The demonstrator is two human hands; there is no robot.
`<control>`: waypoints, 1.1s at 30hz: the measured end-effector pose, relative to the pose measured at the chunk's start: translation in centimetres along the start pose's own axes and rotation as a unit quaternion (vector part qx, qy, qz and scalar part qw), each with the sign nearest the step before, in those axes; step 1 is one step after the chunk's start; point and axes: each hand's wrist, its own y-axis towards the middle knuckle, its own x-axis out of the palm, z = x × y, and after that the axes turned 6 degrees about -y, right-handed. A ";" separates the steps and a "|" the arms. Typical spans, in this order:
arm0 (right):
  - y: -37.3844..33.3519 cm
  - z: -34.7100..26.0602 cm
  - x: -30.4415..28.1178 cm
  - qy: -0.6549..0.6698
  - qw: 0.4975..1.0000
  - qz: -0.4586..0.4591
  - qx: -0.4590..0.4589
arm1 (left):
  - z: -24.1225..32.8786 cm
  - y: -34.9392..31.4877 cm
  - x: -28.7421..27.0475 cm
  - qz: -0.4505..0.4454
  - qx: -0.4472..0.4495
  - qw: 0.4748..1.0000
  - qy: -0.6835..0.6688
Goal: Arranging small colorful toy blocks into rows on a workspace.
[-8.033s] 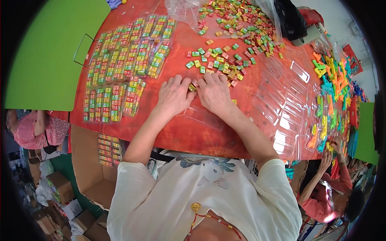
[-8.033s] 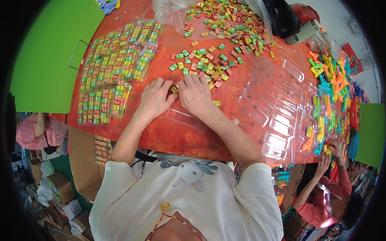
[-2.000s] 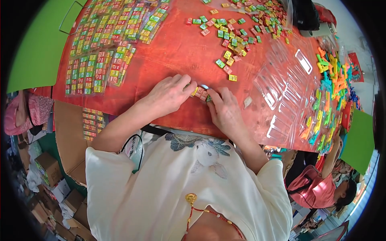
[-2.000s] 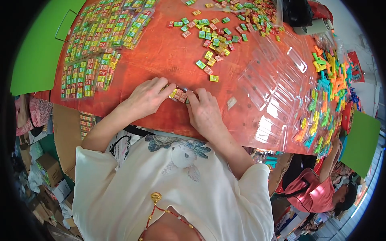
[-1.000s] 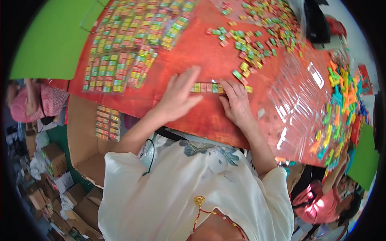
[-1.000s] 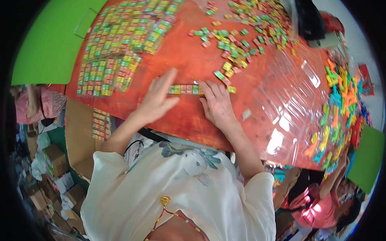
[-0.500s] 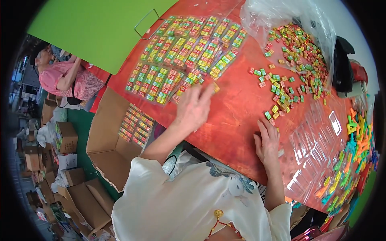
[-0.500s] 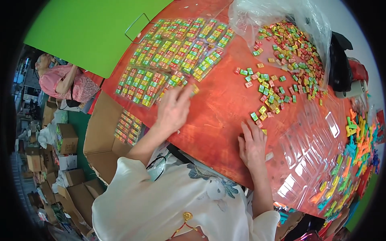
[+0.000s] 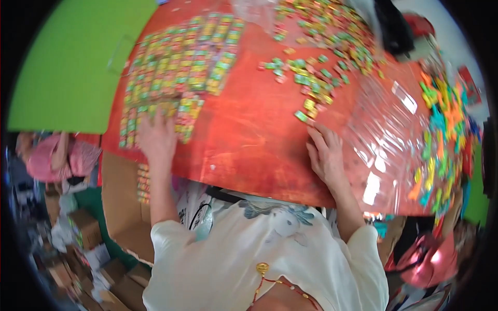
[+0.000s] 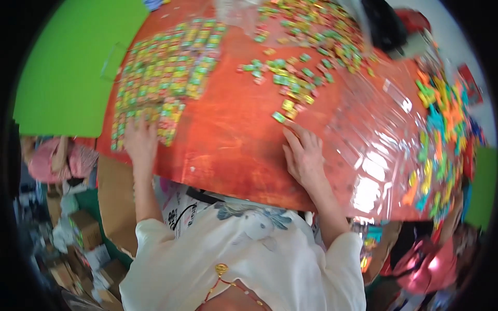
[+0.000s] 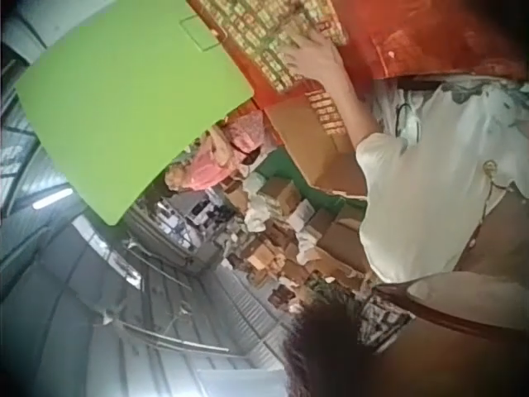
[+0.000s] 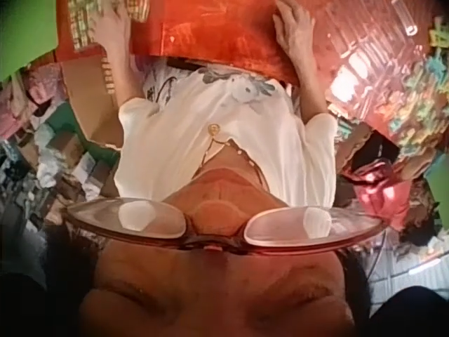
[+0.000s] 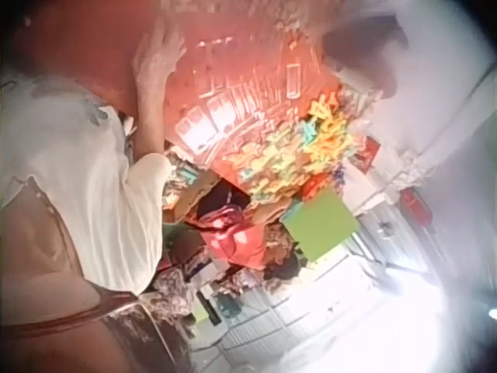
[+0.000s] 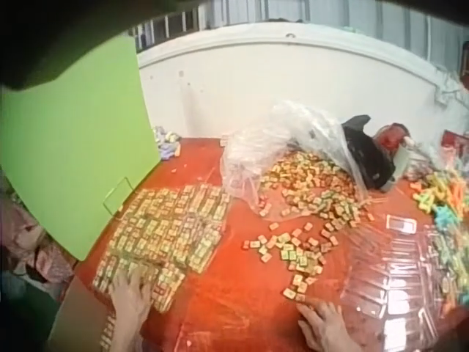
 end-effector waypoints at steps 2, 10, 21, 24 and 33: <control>-0.1 0.9 0.1 -0.044 0.998 0.042 0.013 | 1.5 -0.2 -1.1 0.064 0.030 0.997 -0.035; 3.9 4.4 1.3 -0.104 0.985 0.103 0.091 | 19.7 4.5 0.5 -0.045 0.303 0.860 -0.407; 5.9 2.9 2.4 0.012 0.998 -0.015 -0.053 | 22.2 2.0 2.4 -0.137 0.317 0.856 -0.386; 4.1 3.3 1.2 0.013 0.999 -0.008 -0.030 | 18.8 1.4 0.3 -0.217 0.241 0.766 -0.556; 4.6 -1.5 1.5 -0.057 0.997 -0.015 -0.054 | 17.6 4.7 0.7 -0.192 0.344 0.866 -0.309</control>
